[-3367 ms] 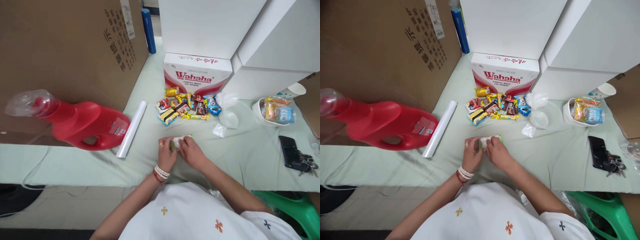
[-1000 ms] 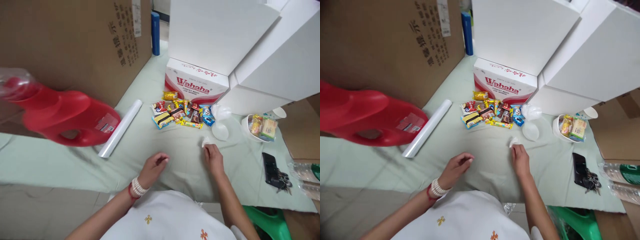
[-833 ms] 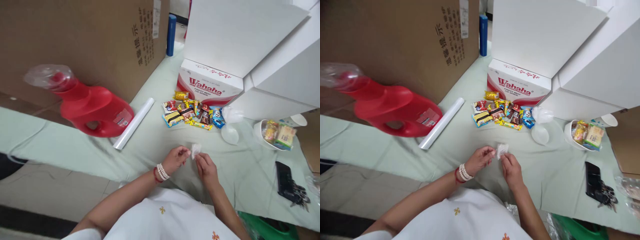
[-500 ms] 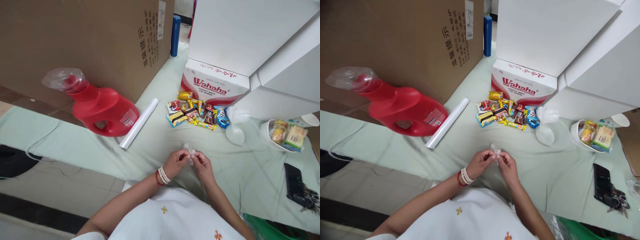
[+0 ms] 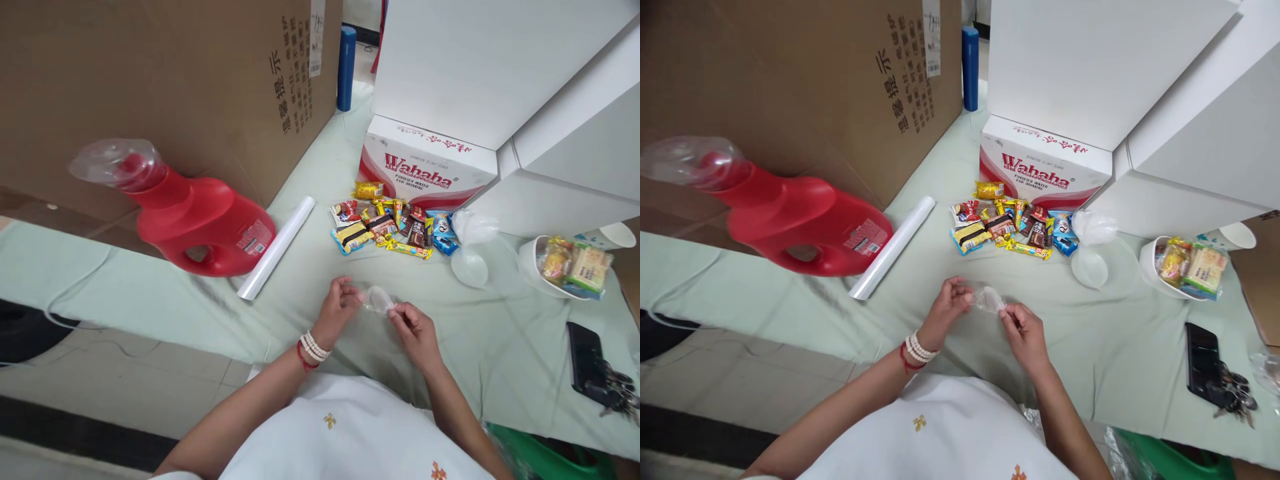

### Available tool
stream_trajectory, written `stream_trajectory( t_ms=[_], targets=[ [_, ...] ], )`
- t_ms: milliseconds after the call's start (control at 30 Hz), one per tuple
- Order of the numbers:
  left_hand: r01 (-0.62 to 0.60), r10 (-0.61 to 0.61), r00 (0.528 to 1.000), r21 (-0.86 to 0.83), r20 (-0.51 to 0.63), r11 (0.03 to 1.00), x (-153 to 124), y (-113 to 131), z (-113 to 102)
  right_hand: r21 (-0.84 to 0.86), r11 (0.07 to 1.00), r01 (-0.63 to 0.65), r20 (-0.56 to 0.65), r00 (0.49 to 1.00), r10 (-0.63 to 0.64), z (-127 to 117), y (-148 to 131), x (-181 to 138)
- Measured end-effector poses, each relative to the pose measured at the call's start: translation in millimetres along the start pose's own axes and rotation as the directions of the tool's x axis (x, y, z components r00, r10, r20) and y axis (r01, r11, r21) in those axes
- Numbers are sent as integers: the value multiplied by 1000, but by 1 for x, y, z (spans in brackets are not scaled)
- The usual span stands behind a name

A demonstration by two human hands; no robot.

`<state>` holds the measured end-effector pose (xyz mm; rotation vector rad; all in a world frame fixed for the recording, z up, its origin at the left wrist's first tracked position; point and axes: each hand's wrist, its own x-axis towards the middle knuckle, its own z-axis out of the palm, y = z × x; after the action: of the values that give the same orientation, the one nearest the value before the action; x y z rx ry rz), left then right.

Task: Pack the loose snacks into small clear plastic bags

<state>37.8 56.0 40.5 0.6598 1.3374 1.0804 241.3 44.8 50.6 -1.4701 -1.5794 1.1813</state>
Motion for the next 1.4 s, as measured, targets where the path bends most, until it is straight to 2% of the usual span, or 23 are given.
stream_trajectory(
  t_ms=[67,133,200,267,367,467,567,633,700,767,800,867,933,1000,1067,1100,1133,1167,1233,1300,1333,1400],
  targets=[
    [-73,75,997,165,-11,984,6,-2,7,-122,983,138,40,990,-134,0,-7,-4],
    [-101,109,993,204,-32,974,12,-4,9,-154,968,198,60,980,-190,-2,-11,-7],
    [-111,122,991,157,-63,981,16,-5,9,-105,985,138,36,990,-135,-4,-10,-9],
    [-108,114,992,100,-50,989,15,-7,8,29,1000,9,-7,1000,-9,-6,-6,-9],
    [-64,62,997,50,37,997,8,-9,9,206,973,-108,-2,994,111,-6,-3,-3],
    [-66,58,993,80,105,995,3,-8,7,210,967,-145,147,982,115,-9,-6,10],
    [-54,8,956,151,294,987,2,-5,-5,201,963,-177,224,966,131,-23,-10,32],
    [12,-85,905,176,418,984,2,-3,-14,208,962,-178,160,976,147,-36,-11,46],
    [57,-146,869,198,474,979,2,-3,-21,191,967,-170,13,985,171,-45,-13,52],
    [25,-122,892,224,435,974,2,-3,-23,159,972,-174,-67,980,186,-46,-16,48],
    [-9,-87,918,239,388,971,1,-3,-22,144,973,-178,-41,982,186,-43,-17,43],
    [-65,-20,952,266,305,962,1,-3,-18,101,982,-161,87,985,152,-32,-20,31],
    [-90,-16,939,290,344,953,-1,-1,-16,26,995,-93,143,986,88,-21,-18,24],
    [-125,-42,878,313,477,942,-5,1,-14,-86,996,-26,3,1000,26,-15,-13,26],
    [-167,-54,826,336,561,927,-10,2,-14,-171,985,-26,-247,969,-17,-18,-8,31],
    [-183,-46,830,349,556,919,-12,2,-13,-172,984,-50,-348,937,-14,-21,-8,32],
    [-195,-24,857,366,515,910,-14,1,-12,-140,987,-77,-382,924,18,-25,-9,31],
    [-204,6,892,390,452,898,-16,1,-11,-84,991,-104,-335,939,70,-27,-13,29],
    [-239,90,940,448,329,862,-19,-1,-7,23,986,-163,-67,984,165,-27,-22,21],
    [-299,168,941,491,293,818,-21,-3,-4,58,982,-180,173,970,168,-19,-30,13],
    [-322,194,936,490,293,810,-21,-4,-4,68,982,-174,208,965,157,-13,-33,10],
    [-304,213,946,435,246,848,-19,-6,-5,118,978,-170,153,977,151,-4,-32,8]
  ],
)
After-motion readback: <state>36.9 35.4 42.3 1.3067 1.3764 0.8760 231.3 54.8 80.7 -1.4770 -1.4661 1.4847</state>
